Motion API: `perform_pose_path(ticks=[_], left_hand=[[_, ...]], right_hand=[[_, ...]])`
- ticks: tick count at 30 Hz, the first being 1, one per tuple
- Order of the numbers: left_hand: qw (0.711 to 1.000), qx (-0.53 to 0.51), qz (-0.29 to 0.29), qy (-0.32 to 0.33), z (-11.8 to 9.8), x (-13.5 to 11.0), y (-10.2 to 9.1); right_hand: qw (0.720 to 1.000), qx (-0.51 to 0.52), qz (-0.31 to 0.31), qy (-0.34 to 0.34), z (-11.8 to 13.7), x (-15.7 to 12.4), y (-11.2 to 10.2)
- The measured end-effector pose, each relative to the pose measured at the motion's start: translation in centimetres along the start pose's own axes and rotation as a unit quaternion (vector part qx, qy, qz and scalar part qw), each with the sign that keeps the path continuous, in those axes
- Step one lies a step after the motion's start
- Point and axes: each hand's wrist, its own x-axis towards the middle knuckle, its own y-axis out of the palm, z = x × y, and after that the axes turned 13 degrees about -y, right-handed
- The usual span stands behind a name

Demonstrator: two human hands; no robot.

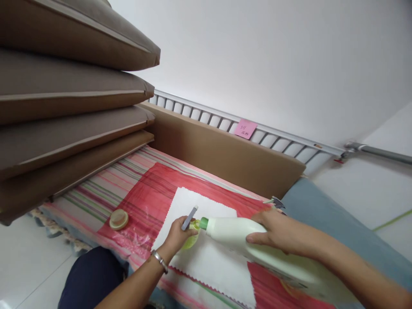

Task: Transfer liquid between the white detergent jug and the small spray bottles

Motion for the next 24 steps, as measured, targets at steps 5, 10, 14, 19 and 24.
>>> perform_pose_path(ticks=[5,10,14,19,24], left_hand=[[1.0,-0.004,0.001,0.0,-0.3,0.5,-1.0],[1.0,0.0,-0.007,-0.008,-0.2,1.0,-1.6],[1.0,-0.005,-0.005,-0.011,-0.4,0.6,-1.5],[1.0,-0.007,-0.007,-0.013,-0.7,0.3,-1.5],[1.0,0.001,-0.016,-0.006,-0.6,0.7,-1.6]], right_hand=[[0.995,0.08,-0.051,-0.011,-3.1,-0.3,3.5],[0.975,0.186,-0.118,-0.001,-6.8,-1.3,7.6],[0.949,0.249,-0.19,0.023,-9.1,-2.0,9.7],[0.897,0.294,-0.321,0.079,-10.8,-1.2,11.9],[0.831,0.253,-0.476,0.136,-11.1,1.7,14.1]])
